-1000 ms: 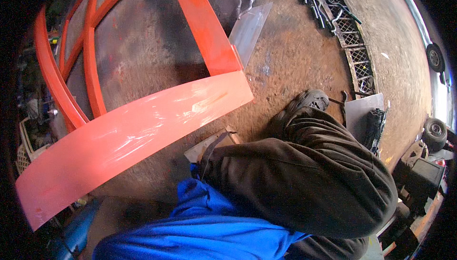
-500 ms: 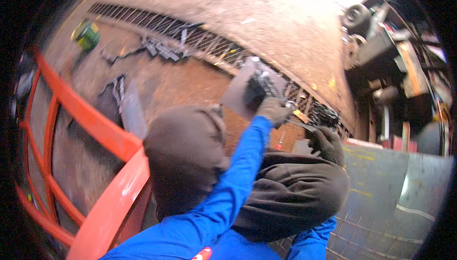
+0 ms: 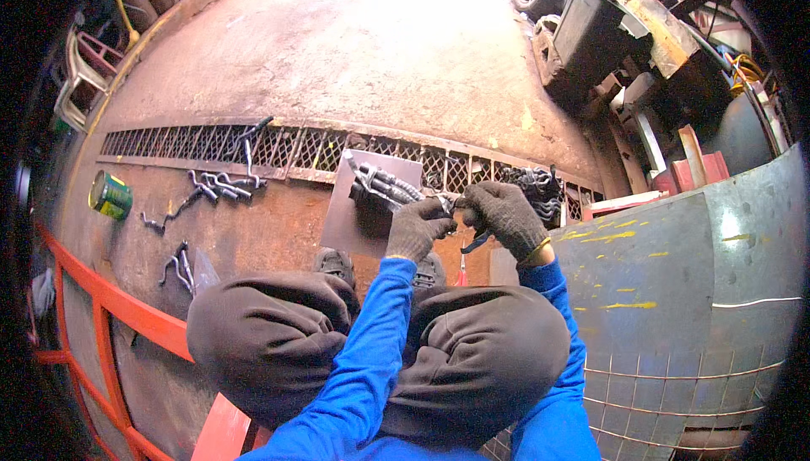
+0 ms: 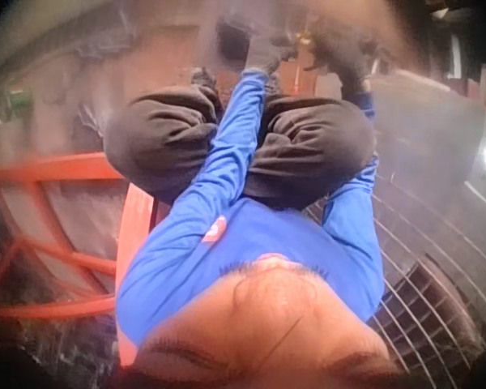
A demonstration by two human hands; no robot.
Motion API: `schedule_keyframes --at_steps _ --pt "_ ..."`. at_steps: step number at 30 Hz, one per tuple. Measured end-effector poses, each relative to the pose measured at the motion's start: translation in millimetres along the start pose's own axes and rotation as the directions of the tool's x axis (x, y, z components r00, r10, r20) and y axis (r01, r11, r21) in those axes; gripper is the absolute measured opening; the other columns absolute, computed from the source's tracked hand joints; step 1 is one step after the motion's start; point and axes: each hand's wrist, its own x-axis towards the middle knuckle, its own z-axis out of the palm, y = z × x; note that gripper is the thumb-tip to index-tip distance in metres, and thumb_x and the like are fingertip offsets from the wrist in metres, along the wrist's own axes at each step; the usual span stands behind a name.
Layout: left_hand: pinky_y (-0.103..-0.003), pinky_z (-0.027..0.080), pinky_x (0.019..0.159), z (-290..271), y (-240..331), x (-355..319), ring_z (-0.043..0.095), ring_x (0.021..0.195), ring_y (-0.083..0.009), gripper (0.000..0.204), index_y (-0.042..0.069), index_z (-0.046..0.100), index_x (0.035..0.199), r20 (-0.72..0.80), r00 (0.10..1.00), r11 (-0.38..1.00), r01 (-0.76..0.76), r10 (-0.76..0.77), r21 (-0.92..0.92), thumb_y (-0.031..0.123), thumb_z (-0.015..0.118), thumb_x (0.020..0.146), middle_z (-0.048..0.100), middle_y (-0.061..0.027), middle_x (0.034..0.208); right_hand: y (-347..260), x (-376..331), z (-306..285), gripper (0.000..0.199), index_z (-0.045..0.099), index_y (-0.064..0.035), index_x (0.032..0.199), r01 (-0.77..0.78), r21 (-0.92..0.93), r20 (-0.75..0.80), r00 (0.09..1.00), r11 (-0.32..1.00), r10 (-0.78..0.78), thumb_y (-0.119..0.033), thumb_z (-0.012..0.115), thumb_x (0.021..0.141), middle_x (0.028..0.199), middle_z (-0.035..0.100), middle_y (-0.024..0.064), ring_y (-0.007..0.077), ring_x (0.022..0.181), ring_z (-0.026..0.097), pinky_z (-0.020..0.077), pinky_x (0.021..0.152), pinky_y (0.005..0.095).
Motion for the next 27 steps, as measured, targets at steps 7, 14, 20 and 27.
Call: schedule_keyframes --at_steps 7,14,20,27 --pt "-0.045 0.051 0.078 16.0 -0.8 -2.0 0.064 0.089 -0.0346 0.033 0.01 0.073 0.099 -0.197 0.937 0.891 -0.187 0.289 0.413 0.029 0.081 0.073 0.067 -0.0154 0.091 6.9 1.3 4.0 0.031 0.068 -0.0008 0.093 0.024 0.028 -0.036 0.999 0.999 -0.023 -0.029 0.056 0.099 0.073 0.063 0.0019 0.0086 0.062 0.057 0.0484 0.056 0.0258" --pt "-0.046 0.05 0.075 20.8 3.4 2.2 0.063 0.086 -0.0368 0.031 0.006 0.07 0.09 -0.24 0.93 0.876 -0.144 0.28 0.461 0.03 0.081 0.075 0.064 -0.0173 0.088 27.8 4.0 -7.6 0.032 0.067 -0.0007 0.094 0.029 0.149 -0.081 0.997 0.988 -0.017 -0.03 0.056 0.1 0.072 0.063 0.0023 0.0097 0.061 0.058 0.0484 0.055 0.0252" --pt "-0.044 0.051 0.083 16.6 9.3 1.5 0.061 0.097 -0.0387 0.032 0.007 0.069 0.095 -0.243 0.955 0.851 -0.017 0.17 0.525 0.024 0.083 0.072 0.061 -0.0189 0.105 23.5 2.8 2.3 0.034 0.068 -0.0005 0.096 -0.003 0.128 -0.013 1.0 0.992 0.005 -0.033 0.058 0.099 0.073 0.063 0.0023 0.0092 0.063 0.059 0.0487 0.055 0.0251" --pt "-0.042 0.051 0.083 19.1 1.0 7.4 0.059 0.098 -0.0358 0.031 0.002 0.067 0.092 -0.281 0.902 0.894 -0.198 0.327 0.403 0.016 0.082 0.069 0.059 -0.0199 0.106 49.1 15.3 0.6 0.031 0.065 -0.0018 0.106 0.059 0.417 -0.063 0.997 0.907 -0.036 -0.031 0.057 0.099 0.08 0.065 0.0042 0.0126 0.066 0.063 0.0541 0.056 0.0274"
